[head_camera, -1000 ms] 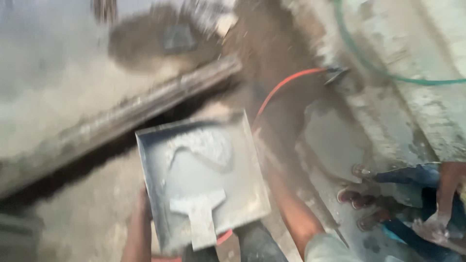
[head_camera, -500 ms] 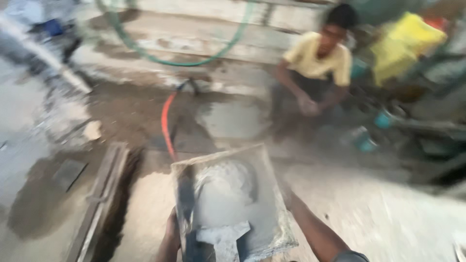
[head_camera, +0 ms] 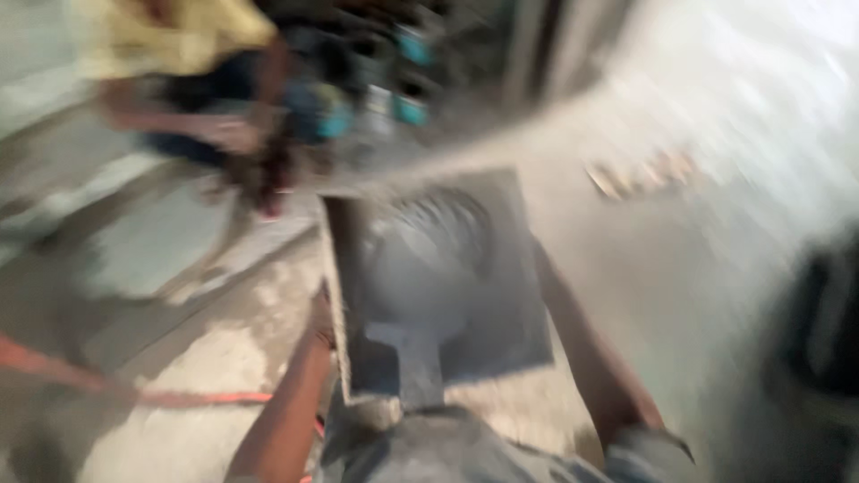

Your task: The person mixes a gray cement-like material in a square metal tray using their hands and a trowel. They add water from a plastic bottle and continue mixing until the material is smooth, then scrape the sides of the tray.

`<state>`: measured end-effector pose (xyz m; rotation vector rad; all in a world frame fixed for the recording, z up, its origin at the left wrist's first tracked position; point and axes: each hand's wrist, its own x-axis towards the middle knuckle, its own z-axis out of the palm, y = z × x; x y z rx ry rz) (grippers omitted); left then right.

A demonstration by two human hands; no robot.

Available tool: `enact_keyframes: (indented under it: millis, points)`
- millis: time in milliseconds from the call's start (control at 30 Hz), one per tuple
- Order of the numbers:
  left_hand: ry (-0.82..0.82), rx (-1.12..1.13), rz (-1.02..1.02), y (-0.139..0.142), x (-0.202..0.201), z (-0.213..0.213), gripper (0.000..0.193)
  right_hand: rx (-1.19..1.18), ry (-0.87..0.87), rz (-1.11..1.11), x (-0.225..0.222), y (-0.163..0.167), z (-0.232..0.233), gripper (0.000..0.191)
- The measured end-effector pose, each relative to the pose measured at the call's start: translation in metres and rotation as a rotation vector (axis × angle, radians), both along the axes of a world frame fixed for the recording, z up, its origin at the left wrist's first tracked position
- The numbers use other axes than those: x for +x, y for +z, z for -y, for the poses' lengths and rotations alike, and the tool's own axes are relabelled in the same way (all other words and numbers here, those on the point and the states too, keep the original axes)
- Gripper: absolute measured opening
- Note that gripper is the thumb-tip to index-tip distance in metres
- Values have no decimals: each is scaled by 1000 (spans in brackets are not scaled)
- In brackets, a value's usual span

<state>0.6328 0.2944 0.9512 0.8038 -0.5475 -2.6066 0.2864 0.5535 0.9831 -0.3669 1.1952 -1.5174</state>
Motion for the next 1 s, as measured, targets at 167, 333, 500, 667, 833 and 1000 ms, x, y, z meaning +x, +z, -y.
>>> enact_keyframes:
  millis: [167,333,500,667,833,1000]
  points:
    - [-91,-101,104,8,-184,-8,37,29,-318,1,-130,-8,-96,62]
    - [-340,-115,69,-36,-349,-31,41,68,-545,19,-242,-37,-168,60]
    - [-422,-714,192,-110,-465,-75,32,111,-626,80,-346,-104,-225,59]
    - [-260,-130,162,-184,-563,-131,42,172,-541,102,-465,-185,-238,57]
    - [-78,59,272,-241,-603,-158,39,227,-350,-35,-577,-240,-197,57]
    - [167,17,370,-253,-605,-159,49,389,-206,333,-608,-271,-99,68]
